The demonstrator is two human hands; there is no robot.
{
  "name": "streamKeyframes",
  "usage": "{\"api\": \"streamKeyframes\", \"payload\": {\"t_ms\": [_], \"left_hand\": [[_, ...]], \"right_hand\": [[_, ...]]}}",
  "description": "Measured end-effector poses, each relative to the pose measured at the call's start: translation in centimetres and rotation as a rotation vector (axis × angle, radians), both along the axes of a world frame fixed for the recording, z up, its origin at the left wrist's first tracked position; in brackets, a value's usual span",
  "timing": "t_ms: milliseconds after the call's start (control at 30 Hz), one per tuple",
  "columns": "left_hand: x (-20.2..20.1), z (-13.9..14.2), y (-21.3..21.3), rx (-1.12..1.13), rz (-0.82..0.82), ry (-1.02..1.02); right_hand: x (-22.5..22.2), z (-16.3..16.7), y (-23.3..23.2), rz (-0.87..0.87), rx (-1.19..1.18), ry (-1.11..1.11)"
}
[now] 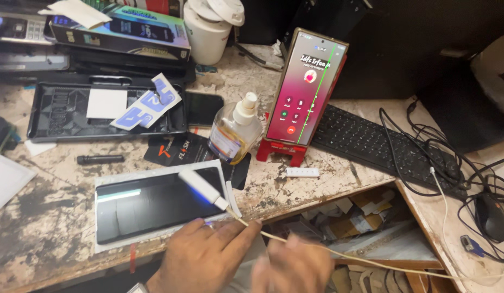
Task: The person uses a handheld UV light to cure adhesive on a smartphone screen protector. They move the UV light slowly across the screen surface while holding the phone steady with the other hand. The process continues until the end of the clip.
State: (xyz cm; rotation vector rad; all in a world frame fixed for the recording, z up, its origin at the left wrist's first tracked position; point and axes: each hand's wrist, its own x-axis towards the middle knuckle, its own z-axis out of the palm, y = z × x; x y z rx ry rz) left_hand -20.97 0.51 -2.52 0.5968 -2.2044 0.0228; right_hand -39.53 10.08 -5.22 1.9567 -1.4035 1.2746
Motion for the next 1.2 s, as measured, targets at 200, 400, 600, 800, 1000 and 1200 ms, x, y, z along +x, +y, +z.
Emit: {"api": "streamKeyframes", "payload": {"t_ms": [200, 400, 600, 800, 1000, 1200], "left_hand": [[0.8, 0.0, -0.6, -0.087, -0.069, 0.063], [1.5, -0.1, -0.9, -0.093, -0.159, 0.104], [1.5, -0.6, -0.6, -0.126, -0.18, 0.073], [1.7, -1.2, -0.8, -0.109, -0.218, 0.074], [1.7, -1.6, -0.9, -0.1, -0.221, 0.07], [1.5, -1.4, -0.8, -0.113, -0.187, 0.053]], "right_hand": [[-0.7, -5.1, 0.0, -0.031, 0.028, 0.083], [-5.2, 0.1, -5.3, -0.286, -0.004, 0.127], [-4.8, 6.8, -11.9, -0.249, 0.076, 0.112], [-4.0, 8.4, -15.5, -0.273, 0.142, 0.186], [-4.9, 7.7, -15.2, -0.245, 0.051, 0.107], [-5.0, 6.7, -13.6, -0.208, 0.016, -0.021]]}}
